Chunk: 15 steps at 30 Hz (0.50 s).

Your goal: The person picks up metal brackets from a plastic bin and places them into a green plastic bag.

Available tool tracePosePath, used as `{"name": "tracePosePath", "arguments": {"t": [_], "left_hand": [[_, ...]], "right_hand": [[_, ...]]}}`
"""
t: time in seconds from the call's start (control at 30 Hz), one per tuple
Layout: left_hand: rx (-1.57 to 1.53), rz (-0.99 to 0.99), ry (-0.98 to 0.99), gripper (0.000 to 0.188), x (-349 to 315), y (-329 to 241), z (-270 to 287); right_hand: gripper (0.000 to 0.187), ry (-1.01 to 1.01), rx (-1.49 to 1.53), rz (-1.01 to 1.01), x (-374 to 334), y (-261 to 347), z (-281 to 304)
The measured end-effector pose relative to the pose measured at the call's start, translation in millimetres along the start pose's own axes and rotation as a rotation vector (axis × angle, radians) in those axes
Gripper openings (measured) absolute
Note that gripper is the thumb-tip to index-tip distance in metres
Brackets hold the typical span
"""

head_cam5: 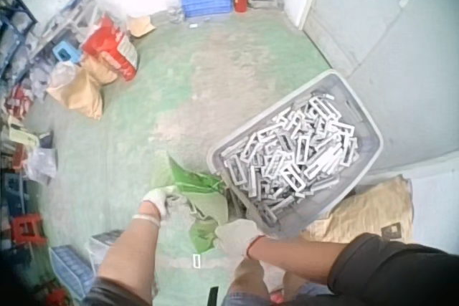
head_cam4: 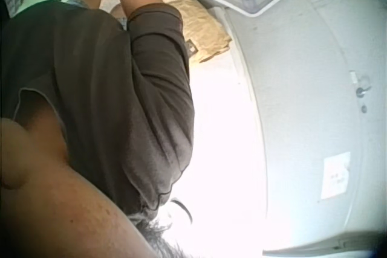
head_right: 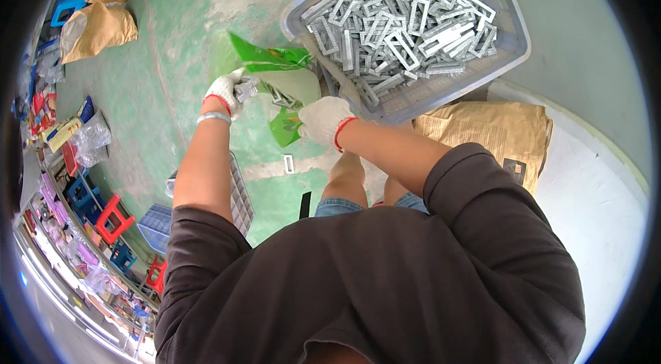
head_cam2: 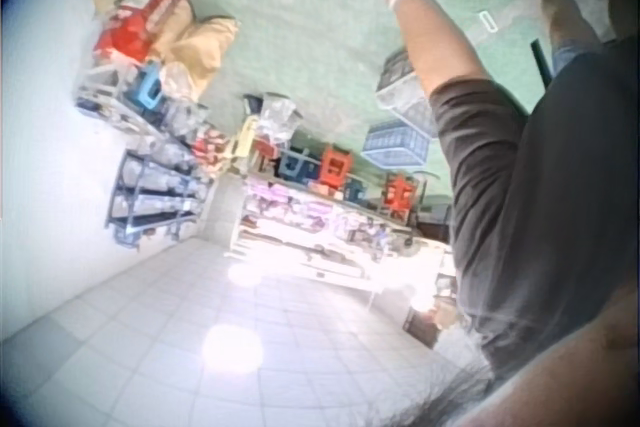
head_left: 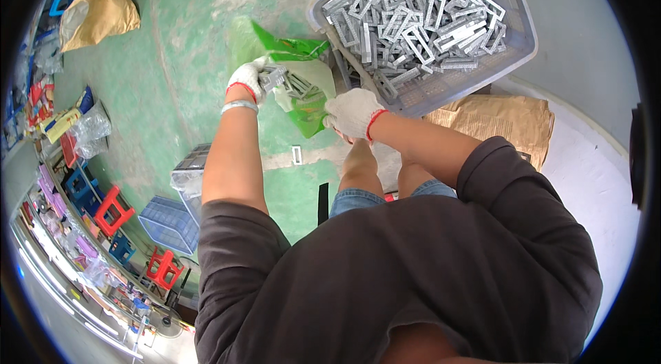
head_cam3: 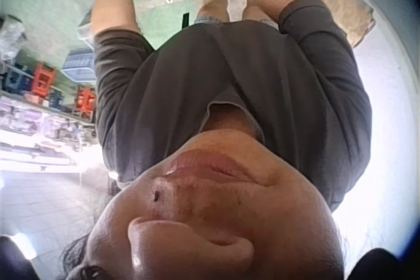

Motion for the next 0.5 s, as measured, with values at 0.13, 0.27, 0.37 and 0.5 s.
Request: {"name": "tracePosePath", "arguments": {"t": [0.13,0.27,0.37,0.5], "left_hand": [[0.646,-0.095,-0.025,0.038,81,22,63],[1.461,-0.055,-0.138,0.073,44,39,37],[1.386,-0.029,-0.270,0.108,2,55,30],[1.114,-0.052,-0.185,0.117,74,142,94]], "right_hand": [[0.032,-0.028,-0.076,0.023,-1,-4,-15],[0.031,-0.005,-0.154,0.091,-2,-16,-22],[0.034,-0.075,-0.027,0.124,-21,-37,17],[0.049,-0.309,0.146,-0.130,-12,-114,93]]}}
Point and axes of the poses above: each hand's wrist, its own x-axis towards the middle knuckle, its own z-axis out of the back of the hand, y = z × x, the point moved 7 cm from there along x, towards the middle knuckle, and after that the axes turned 8 degrees about -z, right-handed, at the moved point
